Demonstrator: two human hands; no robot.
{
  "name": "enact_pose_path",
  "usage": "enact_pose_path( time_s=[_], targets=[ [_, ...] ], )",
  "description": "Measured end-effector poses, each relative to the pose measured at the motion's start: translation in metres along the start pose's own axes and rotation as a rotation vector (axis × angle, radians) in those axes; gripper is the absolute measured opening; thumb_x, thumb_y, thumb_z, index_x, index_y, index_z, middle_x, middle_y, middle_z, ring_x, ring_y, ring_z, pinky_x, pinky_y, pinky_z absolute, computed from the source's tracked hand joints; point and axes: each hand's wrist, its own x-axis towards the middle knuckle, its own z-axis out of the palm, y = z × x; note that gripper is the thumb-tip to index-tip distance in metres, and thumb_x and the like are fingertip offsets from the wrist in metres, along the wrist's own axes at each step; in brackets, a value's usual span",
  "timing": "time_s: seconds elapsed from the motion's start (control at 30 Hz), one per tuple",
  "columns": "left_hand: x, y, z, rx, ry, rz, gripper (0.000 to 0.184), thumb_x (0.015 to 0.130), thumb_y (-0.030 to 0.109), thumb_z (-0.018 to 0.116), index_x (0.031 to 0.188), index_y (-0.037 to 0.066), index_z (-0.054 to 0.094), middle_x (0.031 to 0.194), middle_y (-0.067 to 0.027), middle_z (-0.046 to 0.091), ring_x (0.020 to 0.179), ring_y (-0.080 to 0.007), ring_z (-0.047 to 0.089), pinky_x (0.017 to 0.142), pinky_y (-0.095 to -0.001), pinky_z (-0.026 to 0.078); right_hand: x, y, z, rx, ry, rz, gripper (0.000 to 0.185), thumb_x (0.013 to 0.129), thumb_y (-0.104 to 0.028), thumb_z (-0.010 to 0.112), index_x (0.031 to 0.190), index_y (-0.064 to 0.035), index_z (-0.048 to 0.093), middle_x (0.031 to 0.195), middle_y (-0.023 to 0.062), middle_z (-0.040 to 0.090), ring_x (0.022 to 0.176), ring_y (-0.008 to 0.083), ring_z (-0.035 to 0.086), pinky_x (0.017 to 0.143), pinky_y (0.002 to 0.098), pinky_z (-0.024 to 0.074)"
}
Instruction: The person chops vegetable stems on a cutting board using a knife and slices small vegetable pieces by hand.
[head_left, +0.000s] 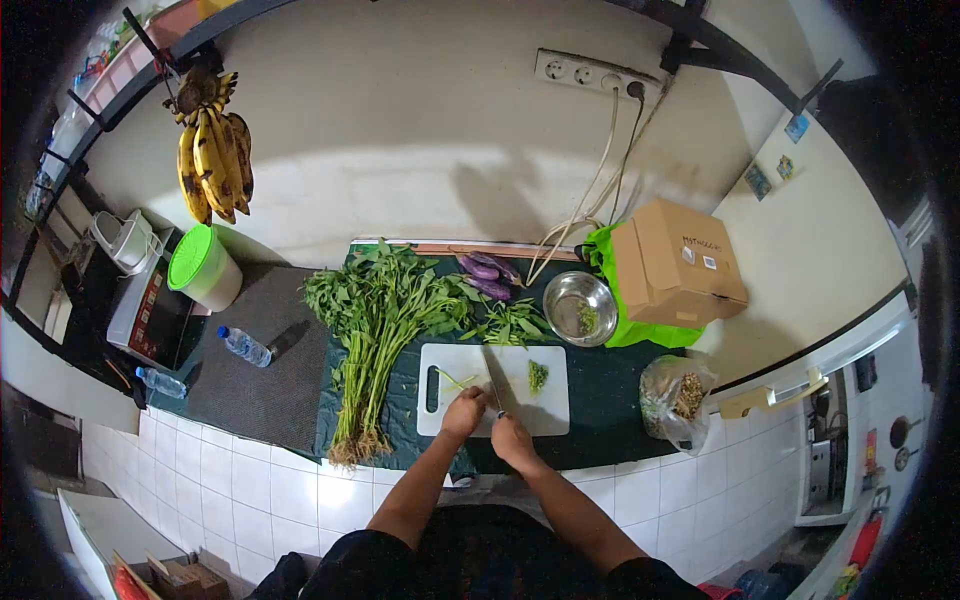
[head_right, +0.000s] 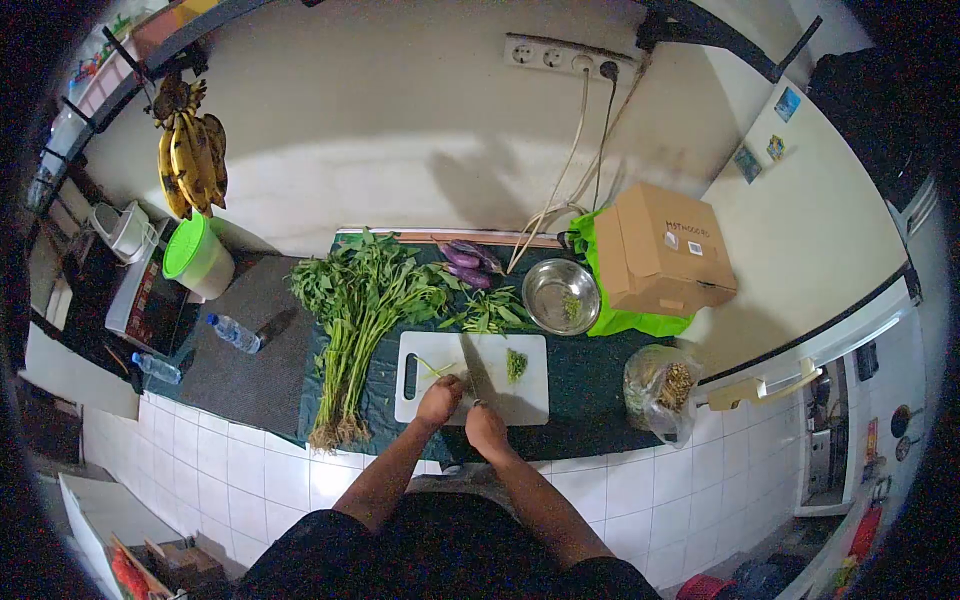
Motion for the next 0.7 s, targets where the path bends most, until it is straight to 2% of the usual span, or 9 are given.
enact_pose_path(
  time_s=[0.13,0.2,0.23,0.3,0.4,0.5,0.63,0.7],
  targets=[
    [0.000,0.004,-0.005,-0.032,-0.025,-0.031,0.022,0.081,0.010,0.056,0.100,0.008,0.066,0.105,-0.0143,0.062,0.100,-0.0349,0.060,0.085,-0.0426,0.052,-0.019,-0.019,-0.018,-0.048,-0.057,-0.024,0.029,0.093,-0.022,0.048,0.098,0.0025,0.064,0.092,0.0266,0.067,0.086,0.0422,0.066,0.077,0.0512,0.0531],
    [0.000,0.006,-0.006,-0.047,-0.071,-0.068,0.022,0.080,0.011,0.056,0.100,0.008,0.065,0.107,-0.0155,0.062,0.101,-0.0354,0.060,0.085,-0.0434,0.052,-0.021,-0.016,-0.004,0.073,-0.103,0.177,0.032,0.095,-0.022,0.046,0.100,0.0067,0.059,0.101,0.0295,0.064,0.096,0.0424,0.064,0.084,0.0508,0.0506],
    [0.000,0.006,-0.005,0.014,-0.072,-0.047,0.023,0.080,0.012,0.056,0.101,0.008,0.065,0.108,-0.0148,0.062,0.102,-0.0349,0.060,0.085,-0.0431,0.052,-0.017,-0.011,0.002,0.071,-0.103,0.176,0.032,0.095,-0.022,0.046,0.100,0.0067,0.059,0.101,0.0295,0.064,0.096,0.0424,0.064,0.084,0.0508,0.0506],
    [-0.001,0.003,-0.003,0.075,-0.073,-0.027,0.024,0.081,0.012,0.056,0.102,0.009,0.066,0.109,-0.0141,0.061,0.103,-0.0343,0.060,0.085,-0.0428,0.052,-0.006,0.002,0.020,-0.001,0.062,-0.022,0.027,0.093,-0.019,0.047,0.097,0.0017,0.064,0.090,0.0260,0.067,0.084,0.0431,0.067,0.074,0.0515,0.0534],
    [-0.002,-0.002,0.003,0.082,-0.082,-0.030,0.026,0.081,0.012,0.055,0.104,0.011,0.066,0.108,-0.0119,0.060,0.103,-0.0331,0.060,0.084,-0.0423,0.053,0.007,0.006,0.021,-0.017,0.088,-0.041,0.027,0.093,-0.019,0.047,0.095,0.0020,0.064,0.091,0.0248,0.067,0.085,0.0432,0.066,0.074,0.0507,0.0537],
    [-0.003,-0.003,0.003,0.095,0.043,0.008,0.020,0.078,0.011,0.058,0.095,0.012,0.068,0.099,-0.0081,0.062,0.096,-0.0301,0.061,0.080,-0.0405,0.054,0.000,0.005,0.015,-0.070,0.009,-0.057,0.027,0.094,-0.018,0.046,0.094,0.0022,0.064,0.092,0.0241,0.067,0.086,0.0430,0.066,0.076,0.0497,0.0539],
    [-0.002,0.007,-0.009,0.124,-0.008,-0.026,0.025,0.080,0.012,0.056,0.101,0.015,0.068,0.101,-0.0082,0.063,0.096,-0.0298,0.063,0.080,-0.0402,0.054,-0.019,0.002,0.019,-0.039,0.073,-0.071,0.026,0.093,-0.018,0.046,0.093,0.0025,0.063,0.089,0.0247,0.067,0.083,0.0433,0.066,0.074,0.0506,0.0538],
    [-0.003,0.007,-0.010,0.116,-0.003,-0.041,0.026,0.081,0.013,0.055,0.103,0.016,0.067,0.101,-0.0082,0.063,0.095,-0.0299,0.063,0.080,-0.0402,0.054,-0.016,0.001,0.022,0.035,0.061,0.029,0.033,0.096,-0.022,0.045,0.094,0.0068,0.060,0.094,0.0287,0.064,0.089,0.0440,0.064,0.080,0.0505,0.0513]
  ],
)
